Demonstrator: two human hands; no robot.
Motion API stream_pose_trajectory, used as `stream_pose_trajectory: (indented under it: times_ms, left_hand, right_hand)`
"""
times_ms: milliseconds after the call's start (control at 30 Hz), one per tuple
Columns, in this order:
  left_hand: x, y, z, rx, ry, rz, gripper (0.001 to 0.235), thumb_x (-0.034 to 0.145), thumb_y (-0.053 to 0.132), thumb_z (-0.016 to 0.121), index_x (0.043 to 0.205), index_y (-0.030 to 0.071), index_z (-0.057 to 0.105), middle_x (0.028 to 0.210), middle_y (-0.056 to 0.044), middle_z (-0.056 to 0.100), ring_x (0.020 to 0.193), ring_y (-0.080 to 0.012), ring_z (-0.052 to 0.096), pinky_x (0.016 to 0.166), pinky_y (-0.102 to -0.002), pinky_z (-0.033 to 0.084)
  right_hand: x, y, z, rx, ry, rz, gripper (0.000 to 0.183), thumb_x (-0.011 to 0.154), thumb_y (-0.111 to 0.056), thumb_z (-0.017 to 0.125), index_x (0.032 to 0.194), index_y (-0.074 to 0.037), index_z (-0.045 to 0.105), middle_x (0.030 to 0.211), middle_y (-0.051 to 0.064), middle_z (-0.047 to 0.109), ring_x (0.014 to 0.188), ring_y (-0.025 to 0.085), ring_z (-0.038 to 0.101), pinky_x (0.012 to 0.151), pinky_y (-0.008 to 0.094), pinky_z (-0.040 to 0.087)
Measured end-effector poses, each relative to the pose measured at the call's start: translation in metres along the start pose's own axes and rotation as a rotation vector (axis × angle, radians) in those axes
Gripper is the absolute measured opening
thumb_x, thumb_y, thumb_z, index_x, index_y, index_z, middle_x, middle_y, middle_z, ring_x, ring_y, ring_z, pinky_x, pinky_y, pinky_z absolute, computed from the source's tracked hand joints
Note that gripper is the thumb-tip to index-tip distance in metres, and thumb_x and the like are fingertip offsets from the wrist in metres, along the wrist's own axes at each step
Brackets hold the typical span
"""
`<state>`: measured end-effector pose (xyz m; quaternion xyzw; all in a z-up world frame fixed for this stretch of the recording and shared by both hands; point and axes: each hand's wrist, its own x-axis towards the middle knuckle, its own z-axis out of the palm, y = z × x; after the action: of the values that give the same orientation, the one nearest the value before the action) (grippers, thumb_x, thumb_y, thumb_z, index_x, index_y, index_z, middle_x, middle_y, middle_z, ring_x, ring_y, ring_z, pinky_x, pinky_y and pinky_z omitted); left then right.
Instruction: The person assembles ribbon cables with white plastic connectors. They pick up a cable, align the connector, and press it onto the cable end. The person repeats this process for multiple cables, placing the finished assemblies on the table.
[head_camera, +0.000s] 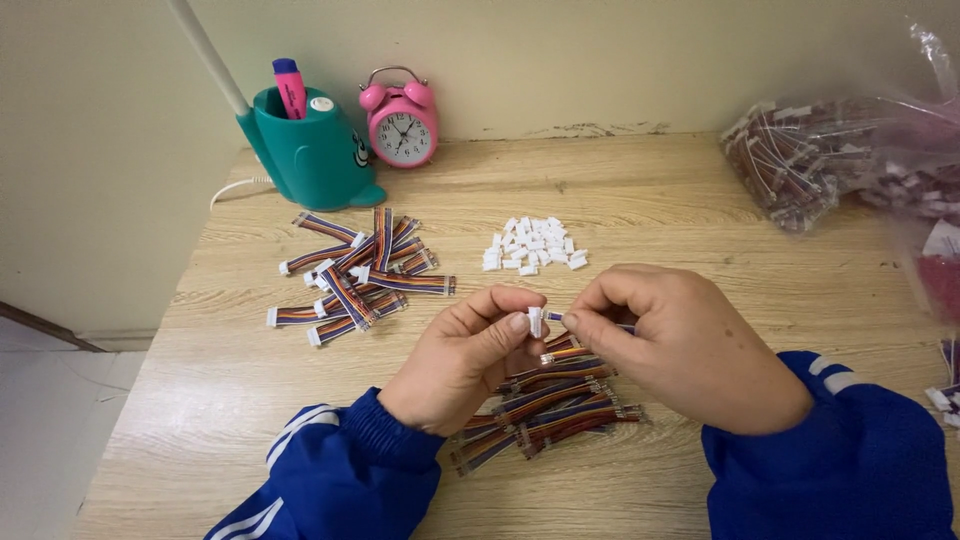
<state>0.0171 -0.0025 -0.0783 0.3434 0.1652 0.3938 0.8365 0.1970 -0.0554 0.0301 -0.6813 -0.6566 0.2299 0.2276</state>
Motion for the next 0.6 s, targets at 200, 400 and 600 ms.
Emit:
stream_pose_trajectory:
  times_ms: [200, 400, 600]
  left_hand:
    - [0.000, 0.001, 0.001, 0.031, 0.047, -0.032, 0.021, 0.091, 0.005, 0.062, 0.111, 0.001, 0.064, 0.092, -0.008, 0.066, 0.077, -0.0171, 0.065, 0.078, -0.032, 0.059]
    - [0.000, 0.001, 0.000, 0.047, 0.071, -0.044, 0.021, 0.090, 0.005, 0.063, 0.111, 0.002, 0.064, 0.094, -0.007, 0.066, 0.077, -0.0181, 0.065, 0.079, -0.033, 0.058]
    - [0.000, 0.001, 0.001, 0.073, 0.067, -0.031, 0.020, 0.090, 0.005, 0.063, 0.110, 0.003, 0.064, 0.096, -0.007, 0.065, 0.077, -0.0173, 0.064, 0.080, -0.032, 0.058]
  right_hand:
    - [-0.001, -0.001, 0.000, -0.018, 0.000, 0.007, 0.015, 0.081, -0.027, 0.070, 0.069, -0.018, 0.072, 0.062, -0.009, 0.071, 0.058, 0.005, 0.059, 0.060, 0.024, 0.043]
    - [-0.001, -0.002, 0.000, -0.007, -0.010, 0.029, 0.014, 0.081, -0.026, 0.070, 0.070, -0.018, 0.073, 0.061, -0.009, 0.070, 0.058, 0.005, 0.058, 0.059, 0.024, 0.043]
    - [-0.002, -0.001, 0.001, -0.048, 0.030, -0.019, 0.016, 0.080, -0.026, 0.069, 0.067, -0.018, 0.071, 0.062, -0.008, 0.071, 0.059, 0.006, 0.060, 0.060, 0.026, 0.043]
